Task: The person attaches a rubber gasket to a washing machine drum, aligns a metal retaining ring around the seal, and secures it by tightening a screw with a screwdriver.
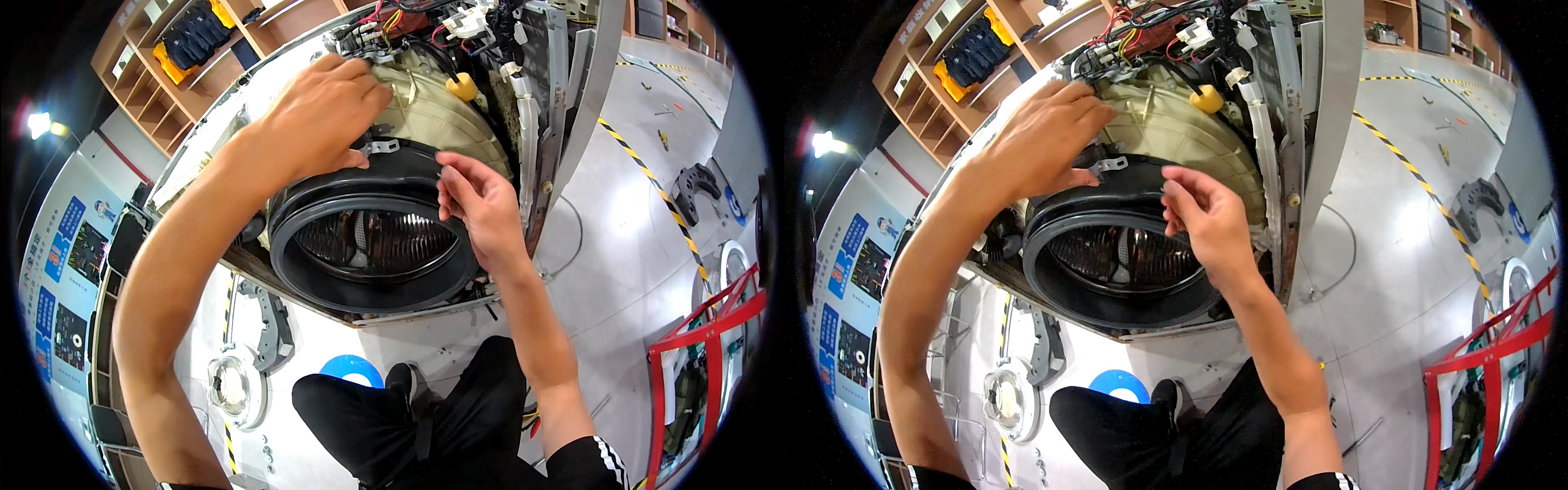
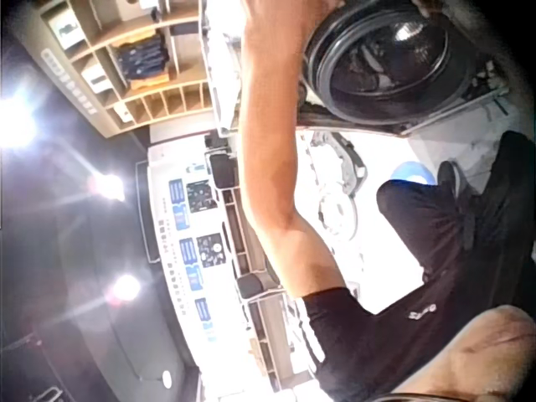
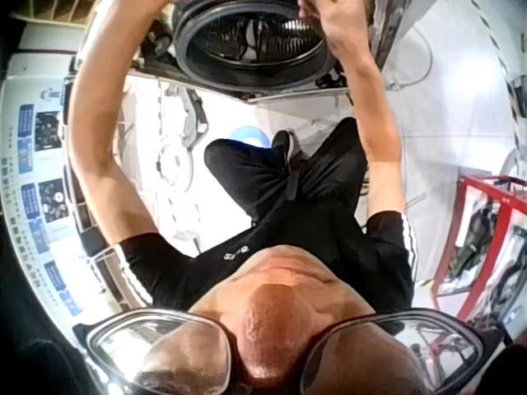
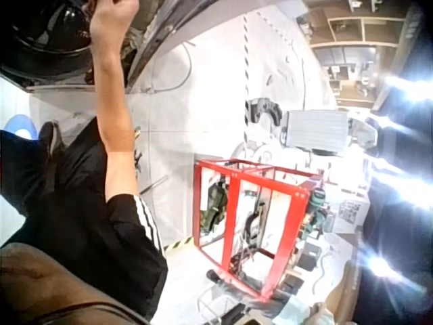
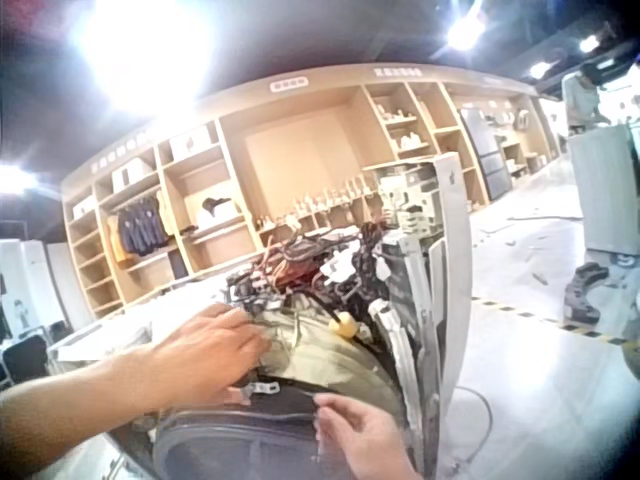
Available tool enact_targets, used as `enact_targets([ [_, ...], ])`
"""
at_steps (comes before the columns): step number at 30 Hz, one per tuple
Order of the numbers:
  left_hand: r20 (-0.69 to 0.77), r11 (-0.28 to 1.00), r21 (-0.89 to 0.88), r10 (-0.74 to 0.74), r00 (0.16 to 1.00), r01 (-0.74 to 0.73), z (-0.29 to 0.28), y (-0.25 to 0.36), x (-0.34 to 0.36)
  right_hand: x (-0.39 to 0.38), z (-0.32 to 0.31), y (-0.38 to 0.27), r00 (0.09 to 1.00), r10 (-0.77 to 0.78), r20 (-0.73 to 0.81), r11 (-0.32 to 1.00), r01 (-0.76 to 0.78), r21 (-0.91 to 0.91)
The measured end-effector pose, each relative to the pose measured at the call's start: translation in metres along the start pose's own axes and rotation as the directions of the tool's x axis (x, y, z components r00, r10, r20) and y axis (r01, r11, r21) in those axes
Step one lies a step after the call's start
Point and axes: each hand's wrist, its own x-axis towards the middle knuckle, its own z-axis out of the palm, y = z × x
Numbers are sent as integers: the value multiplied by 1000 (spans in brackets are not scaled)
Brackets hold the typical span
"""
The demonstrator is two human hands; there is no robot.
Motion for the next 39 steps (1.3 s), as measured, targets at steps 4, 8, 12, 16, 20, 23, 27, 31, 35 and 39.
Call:
enact_targets([
  [4, 221, 996, 43, 73, 973, -84, 2, -1, 18, 31, 7, -7, 994, 44, 98, 986, -28, -165],
  [8, 426, 994, 76, 40, 904, -79, -1, -3, 36, 55, 11, -16, 959, 193, 206, 934, -115, -338],
  [12, 504, 995, 44, 55, 862, -89, -4, -6, 44, 69, 14, -22, 917, 254, 307, 900, -108, -423],
  [16, 471, 1000, -13, 22, 882, -19, -1, -10, 43, 81, 15, -22, 910, 305, 283, 909, -189, -371],
  [20, 495, 997, -49, 70, 866, -53, 1, -20, 45, 82, 12, -17, 911, 299, 283, 936, -224, -271],
  [23, 430, 991, -107, 116, 895, -77, 4, -23, 40, 80, 7, -15, 908, 258, 331, 959, -199, -201],
  [27, 420, 988, -128, 135, 897, -89, 5, -26, 39, 78, 2, -16, 905, 224, 362, 964, -152, -216],
  [31, 435, 984, -154, 145, 889, -86, 4, -26, 42, 77, 2, -15, 902, 179, 392, 971, -98, -217],
  [35, 467, 989, -128, 130, 875, -79, 4, -26, 47, 77, 2, -12, 905, 145, 401, 982, -81, -172],
  [39, 483, 992, -114, 109, 869, -61, 3, -25, 48, 77, 3, -9, 913, 185, 363, 981, -151, -121],
])
